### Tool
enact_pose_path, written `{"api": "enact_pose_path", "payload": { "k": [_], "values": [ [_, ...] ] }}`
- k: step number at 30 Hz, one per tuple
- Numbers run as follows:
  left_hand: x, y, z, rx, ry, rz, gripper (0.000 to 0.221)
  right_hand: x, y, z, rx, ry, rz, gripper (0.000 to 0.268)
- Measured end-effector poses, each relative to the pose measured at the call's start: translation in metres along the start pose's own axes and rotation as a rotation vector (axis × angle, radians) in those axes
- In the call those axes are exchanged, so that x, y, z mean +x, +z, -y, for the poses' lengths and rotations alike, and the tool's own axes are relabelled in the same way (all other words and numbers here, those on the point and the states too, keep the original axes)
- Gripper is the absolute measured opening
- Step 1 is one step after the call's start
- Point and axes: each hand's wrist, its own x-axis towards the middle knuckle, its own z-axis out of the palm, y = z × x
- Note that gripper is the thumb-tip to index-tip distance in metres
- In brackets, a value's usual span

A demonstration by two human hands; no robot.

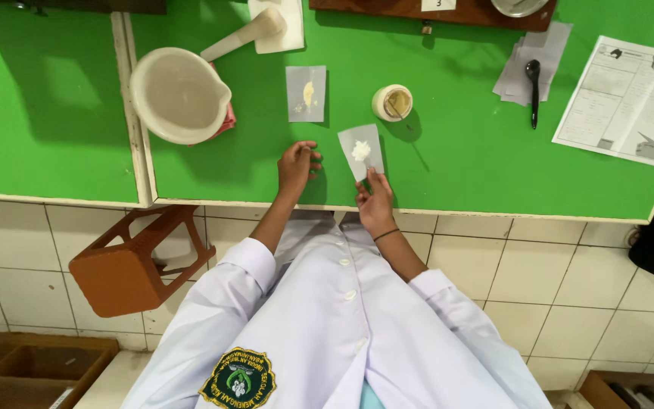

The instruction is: The person weighs white powder using a balance scale, transferring the substance from a container to small papers with a spoon, and adjusting the weights on the scale by hand until it is balanced.

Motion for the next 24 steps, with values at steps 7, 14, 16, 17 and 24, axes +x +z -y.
{"api": "enact_pose_path", "payload": {
  "k": [7,14,16,17,24],
  "values": [
    [0.004,-0.025,0.011,-0.144,-0.022,0.132,0.023,0.048,0.064,-0.019,0.115,-0.025,-0.016,0.025],
    [0.022,-0.025,0.024,-0.211,-0.11,0.096,0.022,0.085,0.091,-0.024,0.174,-0.051,-0.091,0.032],
    [0.024,-0.023,0.024,-0.207,-0.114,0.075,0.022,0.084,0.098,-0.022,0.171,-0.055,-0.103,0.032],
    [0.024,-0.022,0.023,-0.199,-0.124,0.063,0.021,0.083,0.1,-0.023,0.174,-0.053,-0.131,0.035],
    [0.021,-0.033,0.02,-0.144,-0.088,0.031,0.019,-0.035,0.04,0.014,-0.259,0.036,-0.052,0.049]
  ]
}}
